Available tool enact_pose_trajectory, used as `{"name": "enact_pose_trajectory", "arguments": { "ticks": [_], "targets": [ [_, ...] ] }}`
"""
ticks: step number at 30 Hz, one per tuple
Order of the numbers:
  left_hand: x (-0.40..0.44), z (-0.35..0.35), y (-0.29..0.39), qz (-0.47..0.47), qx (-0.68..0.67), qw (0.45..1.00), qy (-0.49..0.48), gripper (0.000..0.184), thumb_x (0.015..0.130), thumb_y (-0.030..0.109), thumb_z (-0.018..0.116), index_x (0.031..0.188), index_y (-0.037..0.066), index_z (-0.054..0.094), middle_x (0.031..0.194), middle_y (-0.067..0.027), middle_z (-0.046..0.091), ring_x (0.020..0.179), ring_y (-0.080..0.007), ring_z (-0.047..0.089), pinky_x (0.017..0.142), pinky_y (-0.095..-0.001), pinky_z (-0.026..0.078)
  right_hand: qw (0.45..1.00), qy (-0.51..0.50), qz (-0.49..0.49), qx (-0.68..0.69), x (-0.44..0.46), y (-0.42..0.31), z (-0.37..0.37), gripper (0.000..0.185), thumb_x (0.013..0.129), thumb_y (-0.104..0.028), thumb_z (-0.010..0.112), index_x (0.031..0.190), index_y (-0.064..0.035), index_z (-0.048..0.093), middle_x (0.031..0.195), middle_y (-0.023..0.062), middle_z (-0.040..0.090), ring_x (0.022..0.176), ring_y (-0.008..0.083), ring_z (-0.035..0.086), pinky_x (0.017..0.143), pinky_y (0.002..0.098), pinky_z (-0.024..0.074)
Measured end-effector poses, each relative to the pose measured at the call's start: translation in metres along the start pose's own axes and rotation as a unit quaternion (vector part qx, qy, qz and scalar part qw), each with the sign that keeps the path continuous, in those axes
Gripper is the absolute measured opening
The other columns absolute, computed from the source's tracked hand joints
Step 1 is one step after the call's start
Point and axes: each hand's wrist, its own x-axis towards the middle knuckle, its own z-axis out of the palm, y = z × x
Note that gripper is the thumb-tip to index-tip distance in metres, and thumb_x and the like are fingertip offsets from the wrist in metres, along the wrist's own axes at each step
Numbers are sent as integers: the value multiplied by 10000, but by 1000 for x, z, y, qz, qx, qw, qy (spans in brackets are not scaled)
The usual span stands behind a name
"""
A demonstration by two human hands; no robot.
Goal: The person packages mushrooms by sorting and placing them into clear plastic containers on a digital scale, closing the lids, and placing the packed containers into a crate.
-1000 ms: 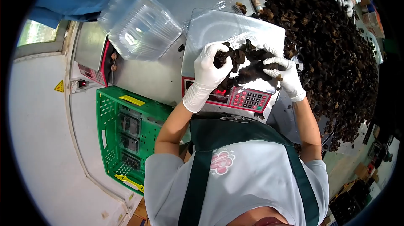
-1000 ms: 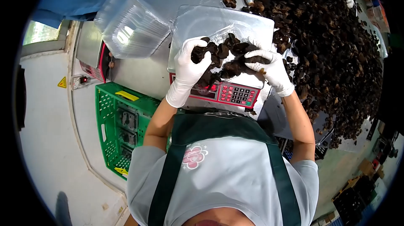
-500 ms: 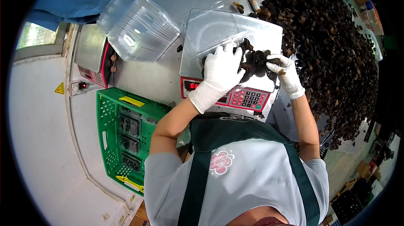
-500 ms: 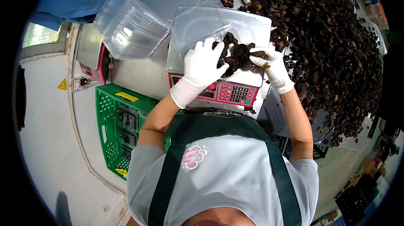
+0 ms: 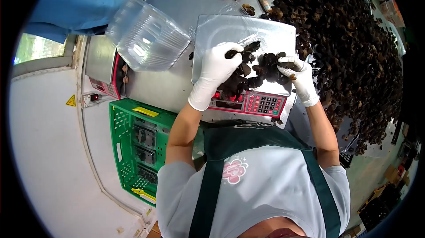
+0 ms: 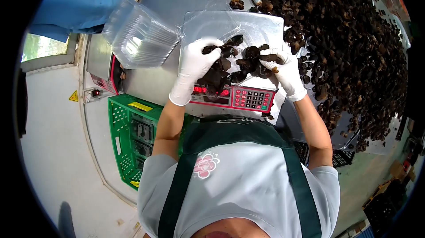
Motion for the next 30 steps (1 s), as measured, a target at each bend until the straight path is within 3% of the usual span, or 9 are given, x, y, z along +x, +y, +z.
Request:
{"name": "enact_pose_trajectory", "arguments": {
  "ticks": [3, 6, 11, 12, 19, 24, 26, 28, 30],
  "targets": [
    [1, -15, 3, -109, -229, 965, -64, 144, 784, 3, 609, 908, -21, 677, 823, -2, 649, 756, -53, 566, 691, -204, 467, 997, 21, -57, -51, -6, 3, 7, 220, 798, 58, 649, 997, -29, 684, 876, 15, 661, 764, 72, 591, 719, 212, 496],
    [3, -18, -1, -140, -295, 943, -68, 151, 784, -5, 615, 920, -15, 680, 846, 0, 656, 765, -58, 574, 711, -203, 467, 988, 12, -108, -114, -10, 1, 12, 309, 733, 104, 616, 994, -42, 697, 939, 19, 651, 803, 85, 579, 773, 223, 476],
    [6, -24, -5, -133, -298, 944, -53, 171, 790, -8, 622, 950, -19, 680, 871, -18, 656, 781, -69, 578, 750, -208, 461, 976, 46, -176, -121, -11, 2, 23, 335, 725, 115, 596, 1000, -47, 698, 988, 44, 654, 895, 110, 599, 821, 241, 478],
    [6, -27, -2, -139, -314, 938, -46, 170, 790, -5, 623, 950, -20, 678, 879, -22, 659, 787, -73, 582, 757, -210, 462, 985, 49, -144, -79, -12, 0, 22, 322, 726, 107, 612, 995, -47, 699, 1007, 59, 659, 941, 127, 604, 848, 248, 474],
    [5, -32, 3, -173, -393, 903, -19, 169, 791, -4, 621, 954, -6, 666, 893, -42, 669, 804, -91, 607, 762, -222, 480, 975, 93, -180, -96, -7, 4, 17, 261, 756, 76, 645, 986, -38, 694, 1010, 59, 658, 927, 121, 607, 806, 239, 493],
    [2, -34, 6, -171, -451, 876, -3, 173, 793, -8, 618, 960, -1, 665, 892, -47, 671, 798, -98, 615, 755, -220, 486, 984, 43, -156, -72, -13, -12, 30, 279, 778, 46, 661, 1041, -47, 674, 1060, 70, 642, 930, 118, 603, 748, 224, 510],
    [2, -34, 6, -165, -459, 873, 1, 173, 794, -9, 616, 960, -1, 664, 895, -48, 672, 799, -100, 618, 753, -220, 489, 971, 15, -185, -154, -11, -16, 33, 309, 781, 2, 692, 1074, -93, 668, 1197, 110, 603, 1013, 157, 601, 753, 238, 523],
    [2, -34, 6, -162, -452, 877, 9, 175, 793, -13, 614, 960, 1, 664, 900, -52, 673, 803, -104, 622, 756, -221, 491, 913, -5, -291, -286, -7, -23, 40, 346, 780, -38, 712, 1114, -106, 657, 1288, 146, 558, 1072, 192, 597, 757, 254, 530],
    [1, -34, 6, -160, -451, 878, 10, 177, 792, -14, 613, 962, 1, 664, 903, -52, 674, 806, -103, 622, 759, -221, 490, 947, -42, -231, -220, -8, -31, 45, 383, 782, -61, 720, 1153, -114, 643, 1335, 171, 518, 1102, 212, 592, 772, 264, 530]
  ]
}}
